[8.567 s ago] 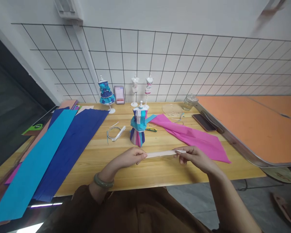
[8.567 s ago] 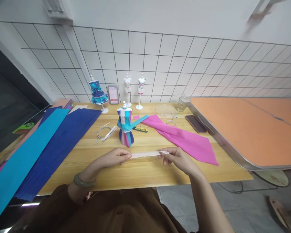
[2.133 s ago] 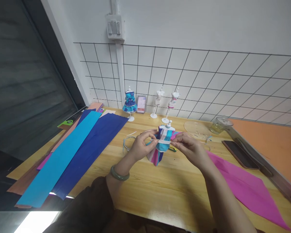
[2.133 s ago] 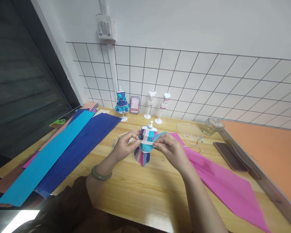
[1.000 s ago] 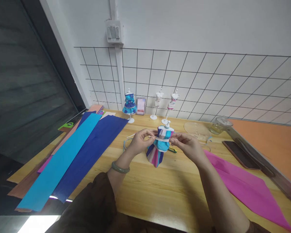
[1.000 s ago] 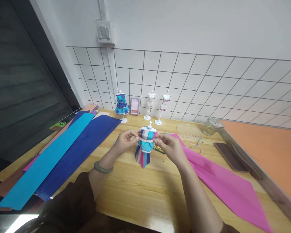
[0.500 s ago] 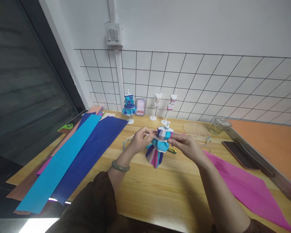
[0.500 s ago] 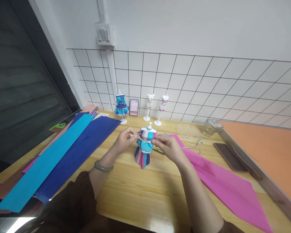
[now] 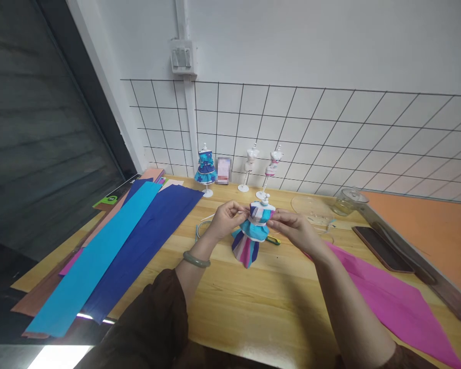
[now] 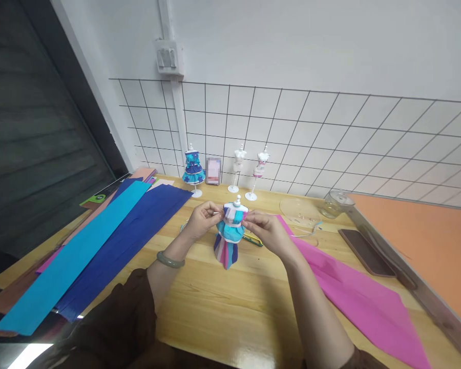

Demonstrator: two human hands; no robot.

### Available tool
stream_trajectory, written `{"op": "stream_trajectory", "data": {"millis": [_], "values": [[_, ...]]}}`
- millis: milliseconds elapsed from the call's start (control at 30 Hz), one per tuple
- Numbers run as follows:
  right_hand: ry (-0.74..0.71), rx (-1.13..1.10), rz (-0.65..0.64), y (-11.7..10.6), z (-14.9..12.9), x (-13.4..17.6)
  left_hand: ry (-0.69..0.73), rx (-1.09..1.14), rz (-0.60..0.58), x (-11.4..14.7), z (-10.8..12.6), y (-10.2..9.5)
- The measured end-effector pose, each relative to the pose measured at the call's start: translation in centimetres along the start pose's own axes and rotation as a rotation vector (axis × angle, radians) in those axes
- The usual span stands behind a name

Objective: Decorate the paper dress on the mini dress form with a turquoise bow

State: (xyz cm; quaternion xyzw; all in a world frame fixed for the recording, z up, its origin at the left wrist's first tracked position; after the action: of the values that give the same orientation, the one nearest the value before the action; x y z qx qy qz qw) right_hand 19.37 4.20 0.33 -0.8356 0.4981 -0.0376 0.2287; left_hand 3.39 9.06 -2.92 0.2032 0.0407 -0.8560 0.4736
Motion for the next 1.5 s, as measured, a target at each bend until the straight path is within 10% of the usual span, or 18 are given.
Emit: {"op": "stream_trajectory", "data": {"millis": [833, 1300, 1500], "values": [[0.098, -0.049, -0.027, -0.1, 0.2, -1.1, -0.077, 0.241, -0.154, -1.9, -1.7, 1.3], [0.118, -0.045, -0.478, 0.2, -2.2, -3.4, -0.218, 0.383, -0.388, -3.8, -2.8, 2.2], [0.143, 0.01, -0.46, -0.2, -2.0, -3.4, -0.233, 0.389, -0.414, -4.1, -3.4, 2.3]]}}
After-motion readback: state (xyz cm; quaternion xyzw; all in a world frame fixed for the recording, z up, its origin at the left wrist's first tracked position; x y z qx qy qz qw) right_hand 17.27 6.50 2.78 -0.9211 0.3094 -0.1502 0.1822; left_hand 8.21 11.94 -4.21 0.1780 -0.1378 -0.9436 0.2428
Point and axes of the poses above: each hand's wrist, its own x-axis away from the middle knuckle, its own y-axis out of the palm, z = x × y, the point moved 7 cm from there along -x, towards the middle knuckle, and after that the axes turned 12 degrees about -z, right-handed, at the moved point
